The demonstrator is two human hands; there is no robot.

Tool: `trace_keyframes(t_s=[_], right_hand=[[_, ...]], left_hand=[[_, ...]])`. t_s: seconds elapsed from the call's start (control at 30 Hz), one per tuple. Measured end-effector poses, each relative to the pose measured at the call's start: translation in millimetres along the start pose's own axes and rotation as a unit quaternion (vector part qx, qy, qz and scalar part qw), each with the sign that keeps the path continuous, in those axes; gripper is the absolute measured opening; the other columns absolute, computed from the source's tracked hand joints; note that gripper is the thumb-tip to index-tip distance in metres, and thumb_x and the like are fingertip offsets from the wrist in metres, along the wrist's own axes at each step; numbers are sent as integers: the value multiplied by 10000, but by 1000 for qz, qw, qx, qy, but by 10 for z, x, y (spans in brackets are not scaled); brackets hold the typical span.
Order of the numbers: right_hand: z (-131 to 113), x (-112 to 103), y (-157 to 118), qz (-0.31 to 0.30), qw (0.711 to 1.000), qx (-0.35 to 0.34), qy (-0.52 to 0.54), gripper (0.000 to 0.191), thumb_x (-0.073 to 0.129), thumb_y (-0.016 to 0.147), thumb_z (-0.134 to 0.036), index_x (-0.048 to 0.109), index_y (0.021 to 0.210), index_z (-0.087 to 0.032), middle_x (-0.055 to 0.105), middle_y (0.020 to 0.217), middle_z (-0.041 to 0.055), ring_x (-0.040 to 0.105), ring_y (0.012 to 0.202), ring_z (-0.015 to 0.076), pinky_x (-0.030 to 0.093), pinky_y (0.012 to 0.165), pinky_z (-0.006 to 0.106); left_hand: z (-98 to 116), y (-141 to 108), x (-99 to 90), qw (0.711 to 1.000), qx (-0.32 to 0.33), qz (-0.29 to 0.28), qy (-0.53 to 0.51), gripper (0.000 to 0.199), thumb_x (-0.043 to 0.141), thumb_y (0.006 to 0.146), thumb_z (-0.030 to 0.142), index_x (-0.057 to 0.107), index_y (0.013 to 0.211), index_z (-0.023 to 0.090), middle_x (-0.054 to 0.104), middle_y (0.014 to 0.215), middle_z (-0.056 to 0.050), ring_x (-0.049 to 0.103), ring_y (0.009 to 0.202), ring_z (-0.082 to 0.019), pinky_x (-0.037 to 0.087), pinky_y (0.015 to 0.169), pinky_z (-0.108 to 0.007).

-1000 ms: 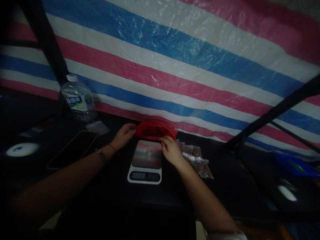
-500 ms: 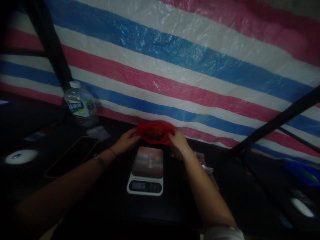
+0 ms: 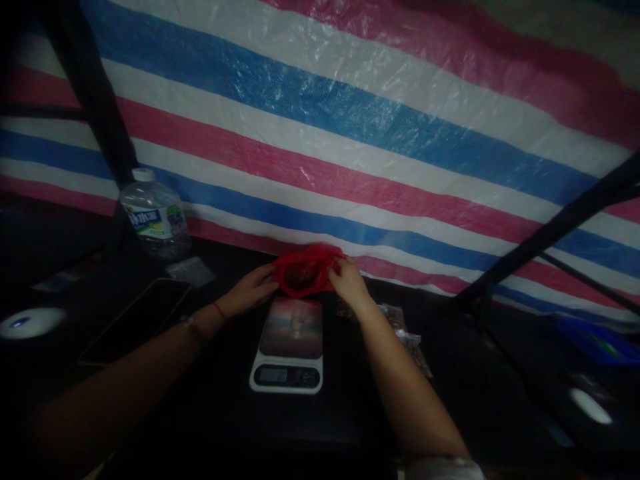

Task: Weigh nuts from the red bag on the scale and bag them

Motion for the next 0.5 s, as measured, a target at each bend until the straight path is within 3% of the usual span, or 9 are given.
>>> trace_keyframes(t_s=[0.1,0.17,0.23,0.27,0.33,0.4,0.5], right_hand=[[8,-104,-79,-22,998,10,-63,294,527,871,-296,688,1068,-148,651,1109,138,513,1172,274,391,1026,450],[-73,-206,-132,39,994,5,-99,280,558,852,-308,697,1044,-159,608,1172,152,444,1243,309,344,1053,503],[-221,-266,-162,77,992,-21,-93,260,537,862,-287,709,1009,-157,592,1196,153,482,1205,300,360,1043,479],[-307,-254,-160,48,995,-46,-77,251,512,875,-264,718,970,-157,625,1138,138,544,1123,271,397,1012,431],[-453,-145,-124,-81,992,-85,-47,268,468,895,-221,731,903,-168,694,970,88,629,935,213,464,903,337],[-519,23,-49,-192,975,-99,-42,271,473,881,-165,737,938,-179,726,952,61,654,890,196,477,853,291],[-458,277,119,-239,965,-90,-65,321,483,856,-97,723,1046,-190,725,1062,65,657,963,197,467,871,267]], left_hand=[[-90,-38,-20,998,-24,-25,53,455,661,766,416,659,1165,197,660,1187,-95,611,1077,-273,455,991,-445],[-151,-59,-31,997,-37,-17,61,458,652,769,424,660,1158,182,668,1162,-105,625,1047,-272,482,948,-436],[-191,-71,-30,998,-36,-12,51,459,643,775,423,655,1160,174,667,1162,-107,628,1044,-267,486,941,-428],[-202,-74,-25,998,-31,-15,45,466,644,774,418,647,1173,176,662,1177,-105,623,1060,-265,479,955,-428],[-214,-75,-16,999,-14,-28,39,487,653,772,407,627,1202,181,647,1213,-104,604,1104,-267,453,993,-436],[-221,-72,-17,998,2,-37,43,506,650,780,406,608,1227,174,637,1234,-115,591,1130,-274,437,1013,-449],[-232,-71,-32,997,18,-38,65,510,631,799,417,599,1234,153,626,1244,-134,585,1138,-281,430,1020,-449]])
Point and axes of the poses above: each hand's wrist, its own y-axis towards the middle knuckle, its own x-axis out of the palm, z = x × y, the point moved 2 cm from there along y, towards the middle knuckle
